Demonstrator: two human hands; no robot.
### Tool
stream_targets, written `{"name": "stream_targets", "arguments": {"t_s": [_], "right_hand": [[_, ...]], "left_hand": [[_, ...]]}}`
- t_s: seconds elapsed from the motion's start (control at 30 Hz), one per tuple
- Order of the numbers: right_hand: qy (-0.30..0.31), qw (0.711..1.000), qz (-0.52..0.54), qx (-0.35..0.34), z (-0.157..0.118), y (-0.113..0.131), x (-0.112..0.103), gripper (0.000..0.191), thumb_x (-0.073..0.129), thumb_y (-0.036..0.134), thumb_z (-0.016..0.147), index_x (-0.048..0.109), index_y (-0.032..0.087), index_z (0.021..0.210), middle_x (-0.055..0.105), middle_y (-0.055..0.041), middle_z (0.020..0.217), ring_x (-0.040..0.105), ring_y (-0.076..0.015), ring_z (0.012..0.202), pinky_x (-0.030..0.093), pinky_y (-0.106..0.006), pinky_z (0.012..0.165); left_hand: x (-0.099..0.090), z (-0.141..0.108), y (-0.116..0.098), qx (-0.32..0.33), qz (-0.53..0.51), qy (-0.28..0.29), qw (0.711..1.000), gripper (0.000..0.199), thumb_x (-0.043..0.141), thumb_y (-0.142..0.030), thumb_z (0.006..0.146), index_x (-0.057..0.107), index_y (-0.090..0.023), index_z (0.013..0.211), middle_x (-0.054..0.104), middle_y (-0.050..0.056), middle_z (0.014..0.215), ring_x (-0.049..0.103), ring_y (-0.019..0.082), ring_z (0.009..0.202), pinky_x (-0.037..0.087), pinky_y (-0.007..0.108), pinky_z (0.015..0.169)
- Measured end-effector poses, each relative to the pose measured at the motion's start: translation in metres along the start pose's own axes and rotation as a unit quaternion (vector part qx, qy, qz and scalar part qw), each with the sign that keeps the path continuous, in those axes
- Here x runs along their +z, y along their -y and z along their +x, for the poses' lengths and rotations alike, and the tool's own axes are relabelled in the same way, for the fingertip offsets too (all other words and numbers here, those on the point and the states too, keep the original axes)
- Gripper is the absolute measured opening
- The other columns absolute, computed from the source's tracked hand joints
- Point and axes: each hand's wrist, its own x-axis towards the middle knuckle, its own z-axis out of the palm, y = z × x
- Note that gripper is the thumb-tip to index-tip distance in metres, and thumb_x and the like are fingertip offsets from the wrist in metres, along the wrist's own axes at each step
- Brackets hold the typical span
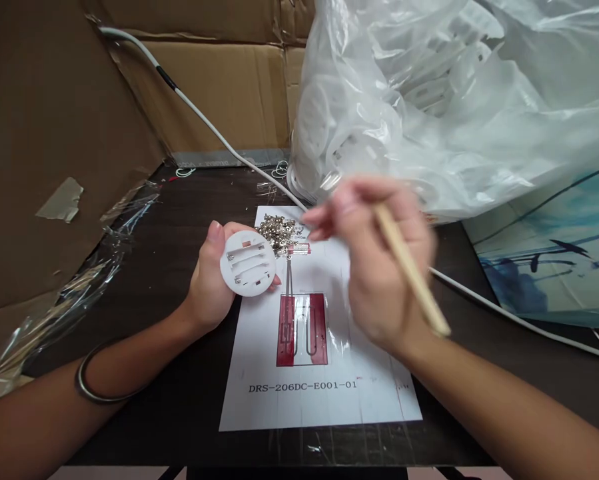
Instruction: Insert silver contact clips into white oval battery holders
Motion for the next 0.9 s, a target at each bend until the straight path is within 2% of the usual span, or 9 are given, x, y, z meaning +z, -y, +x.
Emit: {"name": "stream_targets", "arguments": {"t_s": [0.07, 0.1, 0.17, 0.3, 0.43, 0.6, 0.77, 0.9], "right_hand": [[0.023, 0.999, 0.021, 0.044, -0.008, -0.023, 0.005, 0.01, 0.074, 0.015, 0.089, 0.067, 0.022, 0.092, 0.076, 0.002, 0.076, 0.075, -0.0124, 0.064, 0.064, -0.024, 0.059], [0.046, 0.994, 0.017, 0.093, -0.012, -0.034, 0.008, 0.011, 0.076, 0.017, 0.087, 0.066, 0.021, 0.091, 0.079, 0.0002, 0.079, 0.073, -0.0126, 0.058, 0.063, -0.025, 0.055], [0.063, 0.989, 0.016, 0.134, -0.016, -0.049, 0.01, 0.015, 0.08, 0.019, 0.084, 0.065, 0.02, 0.089, 0.081, -0.0018, 0.081, 0.07, -0.0114, 0.051, 0.059, -0.023, 0.047], [0.067, 0.982, -0.002, 0.176, -0.016, -0.059, 0.009, 0.018, 0.085, 0.028, 0.081, 0.07, 0.019, 0.087, 0.079, -0.0013, 0.074, 0.064, -0.0102, 0.045, 0.053, -0.022, 0.041], [0.076, 0.986, -0.038, 0.143, -0.016, -0.058, 0.006, 0.012, 0.083, 0.028, 0.082, 0.079, 0.019, 0.089, 0.072, 0.0016, 0.064, 0.058, -0.0099, 0.043, 0.049, -0.024, 0.04], [0.094, 0.988, -0.086, 0.092, -0.017, -0.057, 0.004, 0.014, 0.073, 0.024, 0.091, 0.084, 0.021, 0.099, 0.059, 0.0062, 0.049, 0.053, -0.0104, 0.04, 0.045, -0.026, 0.042], [0.077, 0.988, -0.083, 0.107, -0.017, -0.059, 0.004, 0.016, 0.075, 0.027, 0.091, 0.082, 0.017, 0.102, 0.065, 0.0037, 0.057, 0.052, -0.009, 0.041, 0.042, -0.025, 0.04], [0.085, 0.986, -0.094, 0.104, -0.018, -0.058, 0.003, 0.016, 0.076, 0.026, 0.091, 0.083, 0.019, 0.103, 0.068, 0.0027, 0.061, 0.049, -0.0083, 0.042, 0.04, -0.024, 0.039]], "left_hand": [[0.0, 0.0, -0.001, -0.003, 0.002, -0.002, 1.0, 0.059, 0.055, -0.08, 0.087, 0.053, -0.022, 0.075, 0.055, 0.0, 0.062, 0.056, 0.014, 0.053, 0.05, 0.026, 0.047], [0.0, 0.0, -0.002, -0.002, 0.005, -0.005, 1.0, 0.059, 0.057, -0.08, 0.086, 0.051, -0.022, 0.074, 0.054, 0.0, 0.062, 0.055, 0.013, 0.053, 0.05, 0.026, 0.047], [0.0, 0.0, -0.003, 0.006, 0.014, -0.015, 1.0, 0.06, 0.059, -0.079, 0.085, 0.048, -0.022, 0.071, 0.052, 0.0, 0.063, 0.053, 0.013, 0.056, 0.05, 0.025, 0.049], [0.0, 0.0, -0.004, -0.002, -0.006, -0.006, 1.0, 0.054, 0.061, -0.072, 0.086, 0.049, -0.022, 0.071, 0.054, 0.0, 0.063, 0.057, 0.014, 0.056, 0.053, 0.026, 0.05], [-0.003, 0.0, -0.002, -0.023, -0.046, 0.046, 0.998, 0.045, 0.056, -0.065, 0.089, 0.059, -0.021, 0.085, 0.062, 0.001, 0.066, 0.063, 0.016, 0.05, 0.054, 0.028, 0.043], [-0.004, 0.001, -0.004, -0.054, -0.04, 0.052, 0.996, 0.054, 0.055, -0.07, 0.083, 0.065, -0.018, 0.094, 0.064, 0.002, 0.058, 0.065, 0.019, 0.047, 0.056, 0.029, 0.044], [-0.002, 0.002, -0.007, -0.082, -0.037, 0.05, 0.995, 0.056, 0.062, -0.071, 0.078, 0.066, -0.017, 0.092, 0.064, 0.002, 0.056, 0.065, 0.018, 0.047, 0.056, 0.029, 0.045], [-0.002, 0.004, -0.005, -0.06, -0.033, 0.046, 0.997, 0.054, 0.061, -0.069, 0.08, 0.07, -0.016, 0.087, 0.067, 0.004, 0.058, 0.064, 0.018, 0.048, 0.051, 0.029, 0.044]]}}
